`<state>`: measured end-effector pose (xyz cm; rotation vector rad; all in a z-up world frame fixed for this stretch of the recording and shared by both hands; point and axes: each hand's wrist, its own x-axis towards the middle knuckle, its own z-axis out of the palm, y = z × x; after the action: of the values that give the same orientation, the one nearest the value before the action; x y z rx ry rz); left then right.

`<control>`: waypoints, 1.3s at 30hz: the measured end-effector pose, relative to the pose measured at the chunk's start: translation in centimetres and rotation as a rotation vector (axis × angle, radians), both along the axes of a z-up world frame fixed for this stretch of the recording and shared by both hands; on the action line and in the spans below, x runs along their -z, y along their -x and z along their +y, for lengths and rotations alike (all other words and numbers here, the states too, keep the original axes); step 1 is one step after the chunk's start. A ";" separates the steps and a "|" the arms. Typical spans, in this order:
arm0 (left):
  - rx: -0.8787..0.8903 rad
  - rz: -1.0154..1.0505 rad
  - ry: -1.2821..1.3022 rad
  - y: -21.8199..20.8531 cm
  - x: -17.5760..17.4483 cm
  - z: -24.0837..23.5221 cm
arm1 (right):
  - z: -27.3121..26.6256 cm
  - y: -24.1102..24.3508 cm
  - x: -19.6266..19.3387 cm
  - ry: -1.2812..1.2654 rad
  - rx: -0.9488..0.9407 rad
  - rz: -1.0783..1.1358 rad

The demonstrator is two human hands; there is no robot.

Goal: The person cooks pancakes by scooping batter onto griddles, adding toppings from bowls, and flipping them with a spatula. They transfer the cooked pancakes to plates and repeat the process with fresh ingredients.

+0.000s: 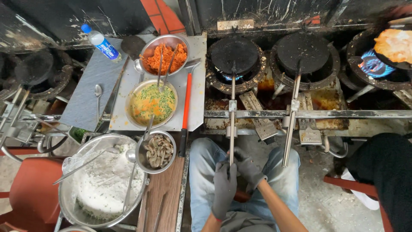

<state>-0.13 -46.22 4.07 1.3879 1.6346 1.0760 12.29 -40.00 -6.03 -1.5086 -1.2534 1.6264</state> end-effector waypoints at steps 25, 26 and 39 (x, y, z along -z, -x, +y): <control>-0.046 0.058 0.011 -0.1 3.8 -0.5 | -0.1 0.5 1.5 0.020 0.066 0.107; -0.048 0.051 -0.001 -0.1 3.8 -0.5 | -0.1 0.5 1.2 0.045 0.062 0.097; 0.012 0.067 0.064 0.9 2.0 -0.2 | -0.4 0.5 -1.2 0.101 0.080 0.278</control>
<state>-1.05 -46.41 2.10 1.4040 1.6919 0.9716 11.75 -40.38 -4.78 -1.3175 -0.9617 1.7972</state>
